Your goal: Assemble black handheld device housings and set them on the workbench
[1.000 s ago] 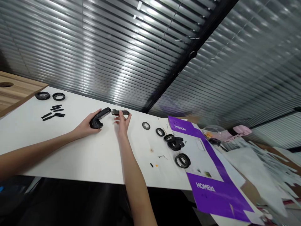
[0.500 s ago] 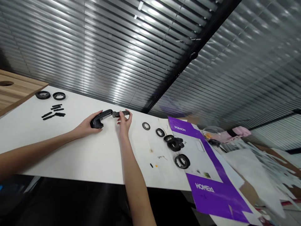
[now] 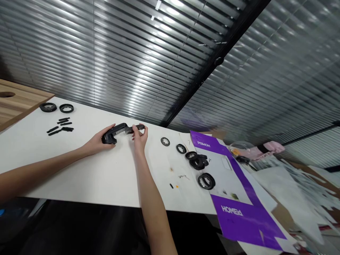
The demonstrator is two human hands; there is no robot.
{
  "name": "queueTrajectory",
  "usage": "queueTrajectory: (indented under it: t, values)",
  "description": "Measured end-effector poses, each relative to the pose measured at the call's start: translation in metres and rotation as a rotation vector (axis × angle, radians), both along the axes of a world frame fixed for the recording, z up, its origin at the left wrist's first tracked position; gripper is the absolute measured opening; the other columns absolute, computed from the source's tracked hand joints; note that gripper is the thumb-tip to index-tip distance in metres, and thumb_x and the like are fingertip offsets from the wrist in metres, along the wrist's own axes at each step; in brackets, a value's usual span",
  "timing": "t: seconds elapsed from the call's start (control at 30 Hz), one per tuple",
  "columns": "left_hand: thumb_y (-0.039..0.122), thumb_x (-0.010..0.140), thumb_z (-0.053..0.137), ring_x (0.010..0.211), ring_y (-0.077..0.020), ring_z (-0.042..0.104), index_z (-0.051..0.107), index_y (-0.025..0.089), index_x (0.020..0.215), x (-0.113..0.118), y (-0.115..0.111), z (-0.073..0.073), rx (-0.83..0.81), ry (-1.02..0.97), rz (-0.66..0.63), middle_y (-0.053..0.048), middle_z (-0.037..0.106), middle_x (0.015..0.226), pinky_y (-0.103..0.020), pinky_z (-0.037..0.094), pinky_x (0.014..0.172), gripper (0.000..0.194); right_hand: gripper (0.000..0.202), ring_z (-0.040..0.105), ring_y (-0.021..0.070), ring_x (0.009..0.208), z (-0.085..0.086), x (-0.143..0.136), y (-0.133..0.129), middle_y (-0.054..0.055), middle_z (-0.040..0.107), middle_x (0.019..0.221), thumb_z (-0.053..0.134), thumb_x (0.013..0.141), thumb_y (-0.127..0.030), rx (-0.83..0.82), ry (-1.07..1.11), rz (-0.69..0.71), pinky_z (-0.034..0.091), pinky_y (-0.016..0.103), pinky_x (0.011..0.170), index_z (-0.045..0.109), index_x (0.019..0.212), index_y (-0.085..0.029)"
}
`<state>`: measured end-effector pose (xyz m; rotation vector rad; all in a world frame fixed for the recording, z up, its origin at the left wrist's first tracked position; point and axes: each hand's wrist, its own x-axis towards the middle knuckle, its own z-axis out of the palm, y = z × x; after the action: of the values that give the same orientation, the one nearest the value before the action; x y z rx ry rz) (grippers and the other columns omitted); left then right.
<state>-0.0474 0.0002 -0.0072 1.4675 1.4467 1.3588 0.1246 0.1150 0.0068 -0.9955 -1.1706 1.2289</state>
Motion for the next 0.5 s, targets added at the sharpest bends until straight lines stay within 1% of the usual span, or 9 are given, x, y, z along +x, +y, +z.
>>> queueTrajectory:
  t: [0.17,0.3,0.43,0.5]
  values:
    - [0.028,0.074,0.075,0.132,-0.0308,0.061,0.042,0.026,0.163,0.0001,-0.001,0.0021,-0.018,-0.002,-0.004,-0.007,0.056,0.157,-0.039,0.056,0.104,0.095,0.058,0.057,0.0118,0.056,0.0002,-0.0026,-0.002,-0.004,0.068,0.068,0.086,0.067,-0.055,-0.022,0.007,0.027,0.043,0.021,0.049,0.059,0.108,-0.024]
    - [0.028,0.073,0.075,0.136,-0.0318,0.059,0.043,0.026,0.162,0.0,-0.0011,0.0028,-0.015,0.007,-0.004,-0.007,0.055,0.158,-0.04,0.055,0.106,0.095,0.061,0.057,0.0116,0.056,0.0018,-0.003,-0.0043,-0.004,0.068,0.066,0.087,0.065,-0.056,-0.039,0.01,0.033,0.042,0.02,0.048,0.058,0.108,-0.024]
    - [0.028,0.073,0.075,0.134,-0.0327,0.06,0.043,0.026,0.162,-0.0005,-0.0007,0.0029,-0.018,0.011,-0.007,-0.008,0.056,0.157,-0.041,0.056,0.105,0.094,0.062,0.056,0.0111,0.054,0.003,-0.0028,-0.0046,-0.004,0.069,0.065,0.089,0.063,-0.056,-0.043,0.025,0.045,0.042,0.019,0.046,0.057,0.106,-0.024]
    - [0.028,0.073,0.075,0.135,-0.0327,0.059,0.044,0.025,0.161,-0.0008,-0.0004,0.0026,-0.016,0.016,-0.008,-0.008,0.056,0.156,-0.041,0.056,0.106,0.094,0.061,0.056,0.0106,0.052,0.0036,-0.0023,-0.0033,-0.003,0.071,0.065,0.09,0.062,-0.055,-0.084,0.035,0.065,0.04,0.018,0.044,0.055,0.102,-0.025]
